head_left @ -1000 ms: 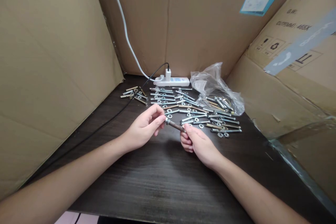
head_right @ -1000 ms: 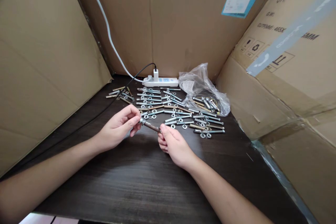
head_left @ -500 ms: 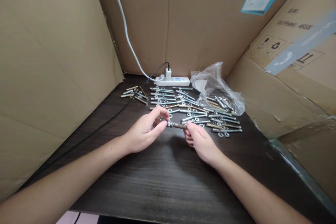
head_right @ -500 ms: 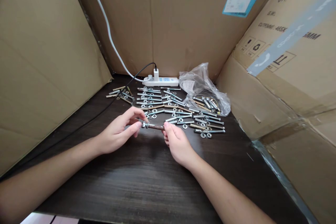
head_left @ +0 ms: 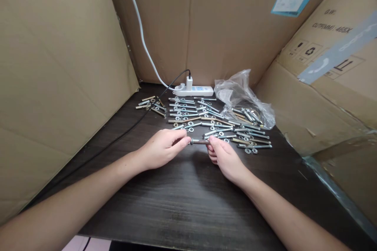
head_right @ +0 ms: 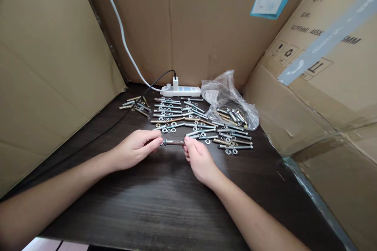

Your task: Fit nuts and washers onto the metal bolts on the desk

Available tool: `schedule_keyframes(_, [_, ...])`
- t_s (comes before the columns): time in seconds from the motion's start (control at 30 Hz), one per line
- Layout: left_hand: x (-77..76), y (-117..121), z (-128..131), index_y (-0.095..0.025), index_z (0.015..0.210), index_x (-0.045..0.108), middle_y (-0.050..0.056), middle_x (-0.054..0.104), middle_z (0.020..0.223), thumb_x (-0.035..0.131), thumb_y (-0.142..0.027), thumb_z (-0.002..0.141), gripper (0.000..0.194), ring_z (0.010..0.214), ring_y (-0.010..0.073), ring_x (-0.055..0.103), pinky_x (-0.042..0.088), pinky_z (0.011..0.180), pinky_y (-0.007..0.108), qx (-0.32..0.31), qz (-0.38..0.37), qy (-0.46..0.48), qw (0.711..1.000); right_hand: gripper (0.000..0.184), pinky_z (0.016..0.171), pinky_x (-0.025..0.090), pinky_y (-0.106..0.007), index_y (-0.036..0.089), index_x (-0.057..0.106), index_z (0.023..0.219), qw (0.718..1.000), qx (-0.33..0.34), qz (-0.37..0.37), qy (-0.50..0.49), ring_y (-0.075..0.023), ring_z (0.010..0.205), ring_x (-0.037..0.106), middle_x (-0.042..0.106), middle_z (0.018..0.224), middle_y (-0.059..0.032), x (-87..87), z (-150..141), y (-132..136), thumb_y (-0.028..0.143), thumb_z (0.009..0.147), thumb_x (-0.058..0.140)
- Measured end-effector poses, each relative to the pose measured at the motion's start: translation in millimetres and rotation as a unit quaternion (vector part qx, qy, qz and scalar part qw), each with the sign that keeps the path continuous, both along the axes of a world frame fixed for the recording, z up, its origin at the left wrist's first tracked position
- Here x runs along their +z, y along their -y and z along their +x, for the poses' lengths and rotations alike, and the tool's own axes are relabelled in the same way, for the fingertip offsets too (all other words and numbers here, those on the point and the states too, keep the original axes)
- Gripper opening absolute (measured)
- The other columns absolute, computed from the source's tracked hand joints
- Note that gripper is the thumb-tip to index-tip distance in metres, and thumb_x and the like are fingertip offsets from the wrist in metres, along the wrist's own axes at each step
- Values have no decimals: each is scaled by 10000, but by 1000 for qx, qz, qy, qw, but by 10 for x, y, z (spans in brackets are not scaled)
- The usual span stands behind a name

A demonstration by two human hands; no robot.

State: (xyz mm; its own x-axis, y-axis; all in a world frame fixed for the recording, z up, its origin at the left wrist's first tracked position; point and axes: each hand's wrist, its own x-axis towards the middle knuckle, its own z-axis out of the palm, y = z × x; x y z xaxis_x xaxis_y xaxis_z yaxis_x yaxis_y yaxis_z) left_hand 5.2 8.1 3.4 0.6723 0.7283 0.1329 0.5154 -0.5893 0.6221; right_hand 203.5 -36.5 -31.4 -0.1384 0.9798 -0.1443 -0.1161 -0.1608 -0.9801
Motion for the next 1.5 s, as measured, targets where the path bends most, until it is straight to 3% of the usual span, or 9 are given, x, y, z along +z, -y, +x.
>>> schedule_keyframes(0.53, [-61,12,10,-205,957,479,-31,541,792,439,-353,925,157,656,108,485,372,610,240,17,-20,40,999,501,412,116,-214,198,376,640,999,8,-37,-23,-48,426,184,241,513,98,-20,27,-20,656,746,549])
schedule_keyframes(0.7, [-48,38,4,-221,1104,432,-6,560,933,501,-337,889,253,676,109,503,397,618,249,17,-24,57,998,508,410,121,-208,197,372,643,999,2,-35,-24,-42,421,186,248,507,102,-11,40,-32,660,737,558])
schedule_keyframes(0.8, [-25,25,-7,-204,982,467,-13,552,851,446,-389,917,197,674,117,485,376,615,253,38,-13,46,998,511,410,124,-207,197,372,641,999,-3,-34,-28,-41,419,191,250,505,102,-7,40,-33,660,730,569])
schedule_keyframes(0.97, [-23,-27,-6,-169,674,424,-22,477,666,274,-389,976,403,629,110,435,338,607,246,-2,1,21,1000,513,408,127,-209,197,376,633,999,-6,-27,-27,-42,417,200,258,506,98,-24,36,-30,662,727,571])
schedule_keyframes(1.07, [-40,-28,8,-170,694,459,-23,489,669,317,-384,963,372,631,111,443,338,598,241,-3,-3,9,1000,510,408,128,-209,196,378,636,999,-4,-24,-26,-42,418,199,256,507,99,-37,38,-31,658,732,569])
schedule_keyframes(1.2, [-49,19,15,-202,980,514,-10,567,869,481,-318,880,157,648,109,475,373,600,244,26,-9,32,999,503,407,120,-209,198,372,637,999,-6,-25,-24,-45,418,189,248,508,99,-37,36,-35,653,743,561])
schedule_keyframes(1.3, [-35,42,5,-214,1104,466,12,560,986,521,-273,841,275,667,112,485,401,628,260,30,3,47,998,500,409,120,-210,197,375,637,999,-7,-22,-23,-46,422,189,254,510,98,-28,28,-32,649,745,559])
schedule_keyframes(1.4, [-24,22,-1,-200,981,504,9,552,923,438,-330,907,164,733,133,499,407,676,271,22,14,38,999,497,413,124,-213,198,376,635,1000,-5,-21,-19,-48,425,191,254,509,97,-24,24,-26,647,748,556])
schedule_keyframes(1.5, [-36,-11,4,-178,793,499,4,526,811,324,-348,960,295,743,136,490,394,697,268,5,26,29,999,491,414,125,-216,199,379,635,1000,-6,-22,-18,-51,425,192,254,508,96,-28,26,-23,643,752,553])
